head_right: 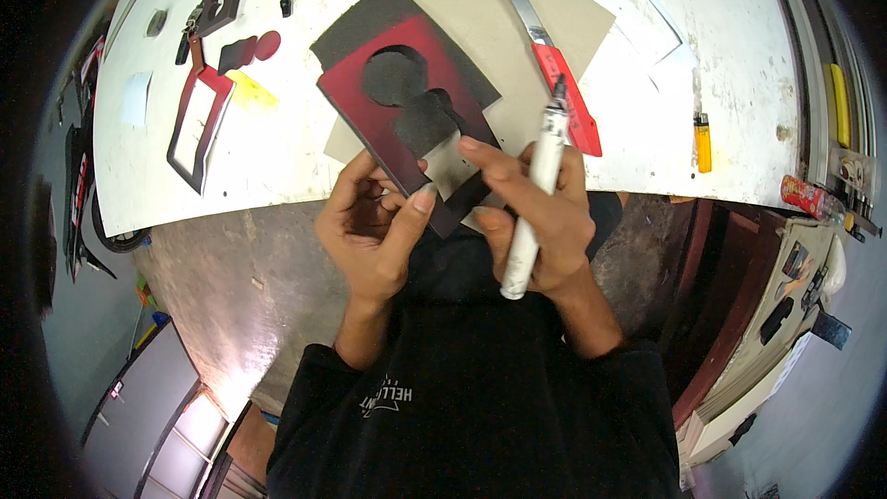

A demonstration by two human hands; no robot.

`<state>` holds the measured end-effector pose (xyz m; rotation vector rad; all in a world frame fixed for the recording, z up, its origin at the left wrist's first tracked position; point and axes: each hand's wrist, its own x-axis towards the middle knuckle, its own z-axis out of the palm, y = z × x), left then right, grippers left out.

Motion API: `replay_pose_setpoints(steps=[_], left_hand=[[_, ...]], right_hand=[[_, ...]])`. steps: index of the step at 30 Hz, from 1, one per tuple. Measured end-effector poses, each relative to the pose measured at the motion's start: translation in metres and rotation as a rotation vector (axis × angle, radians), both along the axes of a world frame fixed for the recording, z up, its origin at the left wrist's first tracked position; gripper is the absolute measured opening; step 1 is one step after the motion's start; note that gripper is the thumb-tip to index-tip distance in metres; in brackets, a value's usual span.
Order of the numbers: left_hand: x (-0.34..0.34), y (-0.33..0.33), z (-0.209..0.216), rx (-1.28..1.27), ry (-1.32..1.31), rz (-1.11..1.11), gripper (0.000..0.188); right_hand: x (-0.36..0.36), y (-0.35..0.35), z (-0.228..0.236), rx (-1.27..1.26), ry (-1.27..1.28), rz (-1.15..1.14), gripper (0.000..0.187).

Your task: The person uses a white marker to color the cutout edges of a pink stencil placed on a dark sheet. They repeatedly rotate the stencil to reach different sides and continue marking until the edges are fully covered.

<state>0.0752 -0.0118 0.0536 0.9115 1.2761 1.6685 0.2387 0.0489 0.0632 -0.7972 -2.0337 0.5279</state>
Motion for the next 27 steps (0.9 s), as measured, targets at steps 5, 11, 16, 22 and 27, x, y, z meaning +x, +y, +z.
replay_pose_setpoints(steps=[5, 11, 16, 22, 27], left_hand=[[0.002, -0.001, -0.007, 0.047, -0.016, -0.052, 0.056], [0.0, -0.001, -0.006, 0.039, 0.034, -0.059, 0.056], [0.0, -0.003, -0.007, 0.023, -0.007, -0.079, 0.055], [-0.007, -0.001, -0.001, -0.02, -0.202, -0.203, 0.049], [-0.005, -0.004, -0.001, -0.037, -0.123, -0.171, 0.051]], right_hand=[[-0.018, 0.005, 0.004, -0.004, 0.09, 0.076, 0.034], [-0.022, 0.006, 0.007, -0.072, 0.072, 0.079, 0.029], [-0.02, 0.012, 0.001, 0.119, 0.213, -0.117, 0.038], [-0.012, 0.007, 0.003, -0.439, 0.432, -0.137, 0.046], [-0.012, 0.008, -0.004, -0.266, 0.437, -0.233, 0.046]])
